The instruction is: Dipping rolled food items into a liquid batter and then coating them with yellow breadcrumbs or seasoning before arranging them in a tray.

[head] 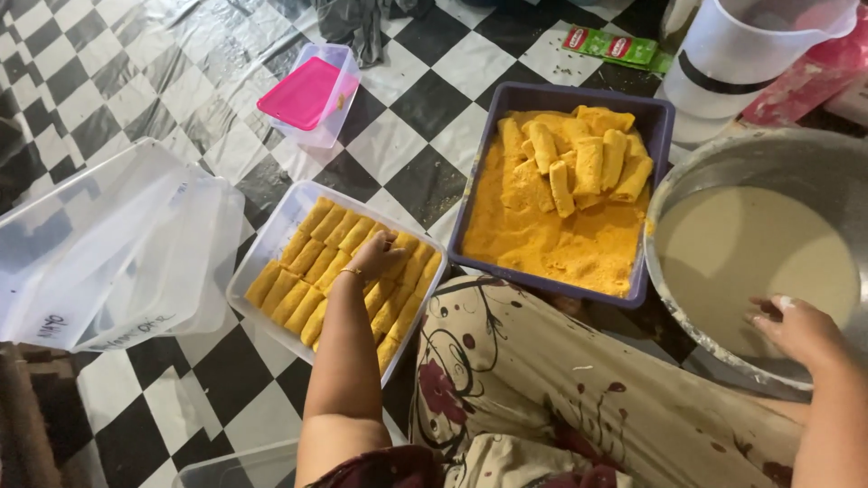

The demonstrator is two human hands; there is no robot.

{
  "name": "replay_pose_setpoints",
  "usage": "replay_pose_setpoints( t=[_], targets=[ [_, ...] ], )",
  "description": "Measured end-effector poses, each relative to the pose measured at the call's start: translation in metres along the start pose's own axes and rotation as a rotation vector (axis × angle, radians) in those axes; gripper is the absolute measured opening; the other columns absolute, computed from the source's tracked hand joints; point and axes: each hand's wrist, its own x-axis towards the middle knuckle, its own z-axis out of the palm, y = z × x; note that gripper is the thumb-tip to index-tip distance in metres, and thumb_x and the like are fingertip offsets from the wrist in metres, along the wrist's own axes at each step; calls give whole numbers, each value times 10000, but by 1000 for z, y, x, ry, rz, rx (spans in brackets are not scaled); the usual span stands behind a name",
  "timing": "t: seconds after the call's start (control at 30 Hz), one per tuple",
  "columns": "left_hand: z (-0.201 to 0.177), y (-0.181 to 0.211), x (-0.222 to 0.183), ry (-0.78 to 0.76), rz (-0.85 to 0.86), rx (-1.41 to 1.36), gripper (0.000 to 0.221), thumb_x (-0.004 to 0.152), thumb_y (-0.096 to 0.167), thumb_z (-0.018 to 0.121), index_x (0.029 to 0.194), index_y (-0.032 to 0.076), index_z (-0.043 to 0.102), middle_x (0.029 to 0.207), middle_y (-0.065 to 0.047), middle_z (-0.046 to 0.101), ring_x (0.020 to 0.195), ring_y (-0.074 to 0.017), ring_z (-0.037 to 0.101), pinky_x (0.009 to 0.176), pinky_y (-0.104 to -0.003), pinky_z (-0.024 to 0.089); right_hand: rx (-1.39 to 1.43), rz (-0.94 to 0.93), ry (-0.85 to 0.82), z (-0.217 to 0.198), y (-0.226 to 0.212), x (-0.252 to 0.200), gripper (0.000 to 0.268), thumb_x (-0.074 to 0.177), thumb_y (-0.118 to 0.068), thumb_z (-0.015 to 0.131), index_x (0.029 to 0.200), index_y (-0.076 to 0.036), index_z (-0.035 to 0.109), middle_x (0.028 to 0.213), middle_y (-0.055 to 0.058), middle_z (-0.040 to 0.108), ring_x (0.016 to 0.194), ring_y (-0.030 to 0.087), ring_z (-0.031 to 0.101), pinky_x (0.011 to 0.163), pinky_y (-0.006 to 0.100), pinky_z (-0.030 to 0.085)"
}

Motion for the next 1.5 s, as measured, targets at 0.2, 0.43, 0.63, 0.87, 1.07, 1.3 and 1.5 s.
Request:
replay_pose_setpoints(
  t=[0.2, 0.43, 0.63, 0.87, 1.07, 1.3, 1.5],
  targets=[
    [31, -72, 56, -30, 591, 1398, 204, 1007, 191, 478, 1123, 132, 635, 1026, -60, 655, 972, -238, 607, 837, -356, 497, 81, -97, 81, 3, 0, 5, 470, 916, -409, 718, 1322, -175, 748, 1103, 49, 850, 881, 250, 802, 758, 343, 604],
    [45, 160, -2, 226, -125, 471, 411, 940, 337, 595, 1275, 101, 629, 1320, -173, 600, 1137, -377, 618, 1012, -506, 457, 64, -129, 96, -6, -10, 5, 482, 916, -413, 691, 1337, -179, 713, 1210, 46, 802, 1002, 255, 787, 857, 357, 618],
    [146, 245, 66, 87, 115, 66, 339, 933, 312, 688, 1102, 19, 707, 910, -111, 737, 813, -225, 711, 791, -343, 580, 196, -84, 47, -31, -23, -16, 494, 924, -364, 693, 1362, -138, 694, 1327, 74, 749, 1150, 271, 744, 950, 382, 599],
    [216, 209, 117, 406, 163, -11, 316, 829, 296, 780, 1061, 98, 697, 1125, -95, 599, 962, -275, 620, 883, -367, 526, 267, -108, 80, -34, -23, -19, 494, 900, -348, 708, 1337, -117, 703, 1301, 94, 750, 1160, 273, 730, 971, 376, 585],
    [167, 216, 83, -15, 98, -1250, 283, 1017, 200, 565, 1215, 2, 600, 1026, -130, 612, 875, -229, 613, 809, -349, 541, 232, -104, 63, -39, -30, -19, 488, 908, -347, 713, 1350, -140, 701, 1305, 70, 754, 1155, 263, 734, 962, 382, 590],
    [112, 185, 47, 333, 548, 256, 524, 832, 14, 663, 1344, 98, 584, 1188, -143, 701, 1041, -335, 681, 922, -422, 533, 132, -78, 19, -17, -12, -9, 503, 927, -405, 690, 1382, -190, 691, 1306, 30, 772, 1104, 250, 774, 910, 366, 620],
    [12, 90, 22, 117, 415, -651, 398, 910, -3, 613, 1302, 25, 545, 1108, -106, 649, 860, -176, 610, 706, -290, 538, 111, -159, 109, 15, 13, 16, 487, 896, -425, 730, 1314, -178, 757, 1139, 41, 839, 1002, 250, 793, 841, 343, 610]
  ],
)
